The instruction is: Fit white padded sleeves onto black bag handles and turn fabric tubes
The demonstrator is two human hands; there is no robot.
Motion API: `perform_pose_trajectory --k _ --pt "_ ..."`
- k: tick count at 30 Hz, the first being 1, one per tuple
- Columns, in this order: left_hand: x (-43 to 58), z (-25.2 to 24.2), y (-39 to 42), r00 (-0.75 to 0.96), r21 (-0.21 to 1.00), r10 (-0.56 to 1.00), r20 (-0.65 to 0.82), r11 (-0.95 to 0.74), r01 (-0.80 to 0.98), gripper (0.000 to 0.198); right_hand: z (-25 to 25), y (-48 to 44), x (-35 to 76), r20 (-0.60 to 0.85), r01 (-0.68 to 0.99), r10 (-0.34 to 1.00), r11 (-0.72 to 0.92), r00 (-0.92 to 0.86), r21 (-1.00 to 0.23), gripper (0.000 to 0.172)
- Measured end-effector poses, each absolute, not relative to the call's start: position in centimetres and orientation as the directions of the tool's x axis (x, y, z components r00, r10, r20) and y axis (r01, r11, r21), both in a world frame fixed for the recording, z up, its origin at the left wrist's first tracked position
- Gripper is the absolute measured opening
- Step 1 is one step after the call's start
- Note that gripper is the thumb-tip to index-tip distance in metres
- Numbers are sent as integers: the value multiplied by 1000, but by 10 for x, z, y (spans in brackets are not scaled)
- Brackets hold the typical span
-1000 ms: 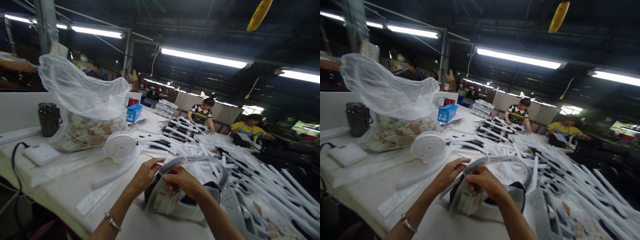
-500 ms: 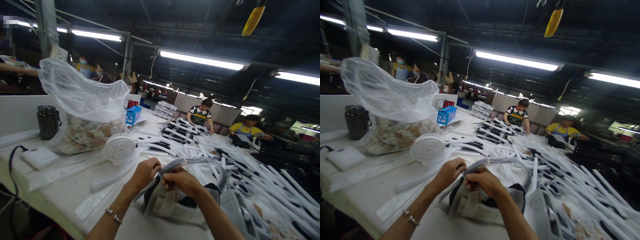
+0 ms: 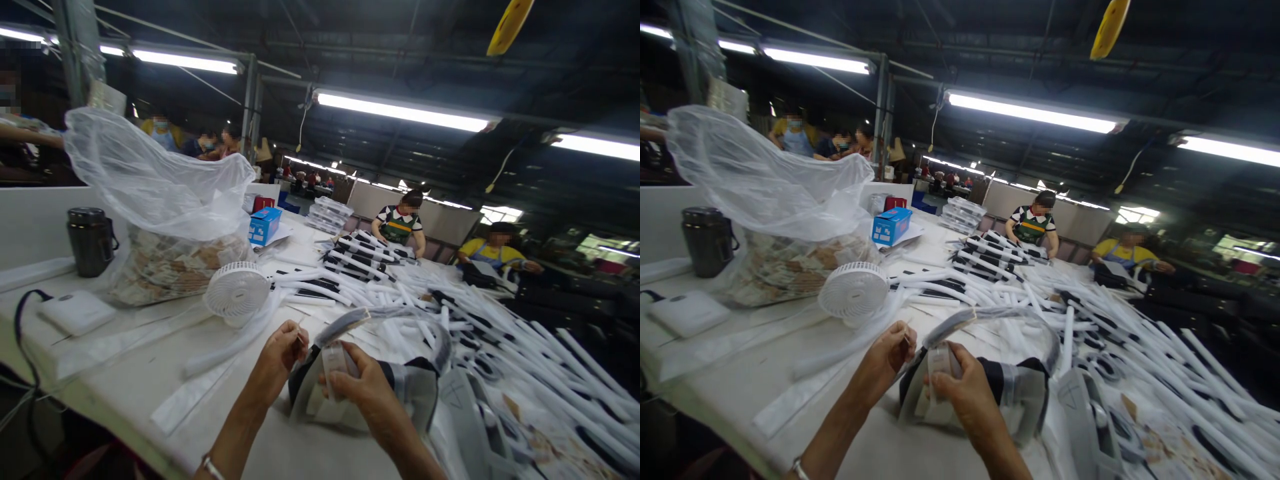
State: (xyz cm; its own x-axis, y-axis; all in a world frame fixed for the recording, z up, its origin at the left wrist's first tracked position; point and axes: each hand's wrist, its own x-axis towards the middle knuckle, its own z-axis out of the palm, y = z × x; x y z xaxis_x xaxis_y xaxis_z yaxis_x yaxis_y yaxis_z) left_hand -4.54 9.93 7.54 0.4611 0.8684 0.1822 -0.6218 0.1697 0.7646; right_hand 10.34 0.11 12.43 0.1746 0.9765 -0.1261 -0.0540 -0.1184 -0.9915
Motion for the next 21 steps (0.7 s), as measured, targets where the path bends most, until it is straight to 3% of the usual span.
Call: perform_pose_trajectory --k 5,9,11,13,16,21 --pt "-41 71 98 428 792 886 178 129 -596 21 116 4 104 -110 62 965 -128 236 -990 44" --pt "-47 76 94 396 893 885 243 -44 -449 24 116 3 108 45 314 929 -78 368 -946 31" --pt "-50 79 89 390 924 882 264 -116 -365 28 111 -3 108 142 428 899 -55 415 -902 33" --pt "-52 80 84 398 935 879 264 -132 -331 31 104 -13 105 240 511 879 -5 412 -860 45" --pt "-50 78 79 407 941 876 260 -135 -311 33 95 -27 100 343 602 890 103 300 -792 58" --pt "-42 76 75 388 936 892 231 -95 -339 33 103 -25 102 397 695 913 346 -93 -631 65"
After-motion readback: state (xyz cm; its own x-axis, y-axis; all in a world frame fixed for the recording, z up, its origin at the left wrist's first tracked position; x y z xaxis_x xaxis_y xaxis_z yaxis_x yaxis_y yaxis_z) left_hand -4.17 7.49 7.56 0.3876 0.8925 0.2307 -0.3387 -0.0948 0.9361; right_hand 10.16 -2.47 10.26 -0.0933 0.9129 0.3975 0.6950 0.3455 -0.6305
